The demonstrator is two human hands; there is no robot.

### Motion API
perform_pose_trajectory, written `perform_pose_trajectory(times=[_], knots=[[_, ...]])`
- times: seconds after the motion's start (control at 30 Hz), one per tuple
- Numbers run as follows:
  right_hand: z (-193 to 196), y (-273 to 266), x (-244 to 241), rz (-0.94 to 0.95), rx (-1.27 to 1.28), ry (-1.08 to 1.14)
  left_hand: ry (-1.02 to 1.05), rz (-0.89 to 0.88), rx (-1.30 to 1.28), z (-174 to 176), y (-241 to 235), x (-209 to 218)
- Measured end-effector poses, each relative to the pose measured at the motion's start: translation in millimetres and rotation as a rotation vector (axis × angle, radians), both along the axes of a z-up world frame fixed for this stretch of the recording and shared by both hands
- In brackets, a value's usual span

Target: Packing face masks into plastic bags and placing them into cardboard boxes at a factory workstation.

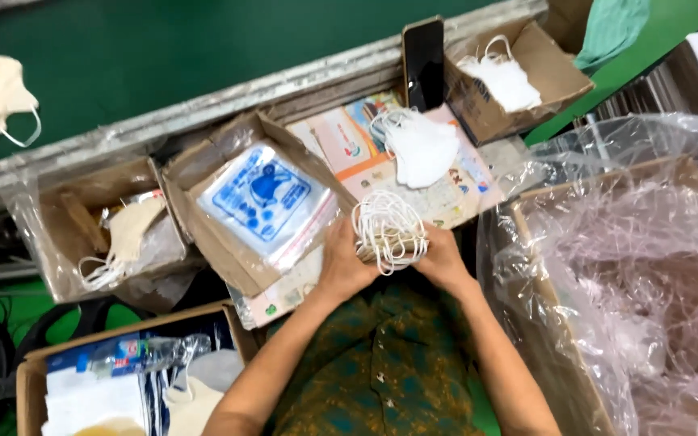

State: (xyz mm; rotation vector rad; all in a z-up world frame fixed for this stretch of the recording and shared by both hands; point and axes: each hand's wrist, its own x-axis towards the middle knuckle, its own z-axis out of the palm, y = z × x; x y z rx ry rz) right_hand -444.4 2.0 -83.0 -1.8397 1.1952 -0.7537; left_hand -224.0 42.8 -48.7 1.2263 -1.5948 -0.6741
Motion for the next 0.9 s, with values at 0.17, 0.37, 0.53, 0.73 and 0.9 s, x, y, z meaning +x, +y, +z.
perform_pose_trajectory(times=[0.17,0.37,0.53,0.73,0.9], knots=[[39.5,-0.1,15.3,0.131,-0.504,0.162,-0.157,0.062,-0.018,11.3,8.2,1.3],[15.7,5.1,27.8,-0.057,-0.024,-0.193,-0.019,-0.012,-0.033,-12.6,10.2,-3.7],[13.1,5.2,35.5,0.026,0.107,-0.227,-0.134,-0.061,0.094,-27.8,9.4,3.4],[-14.4,-18.1,22.8,0.297,-0.098,-0.143,-0.210,-0.352,0.030,7.5,2.9,21.9],[19.7,0.3,49.1,0.263,-0.320,-0.067,0.193,-0.073,-0.071,10.5,-15.6,43.5]])
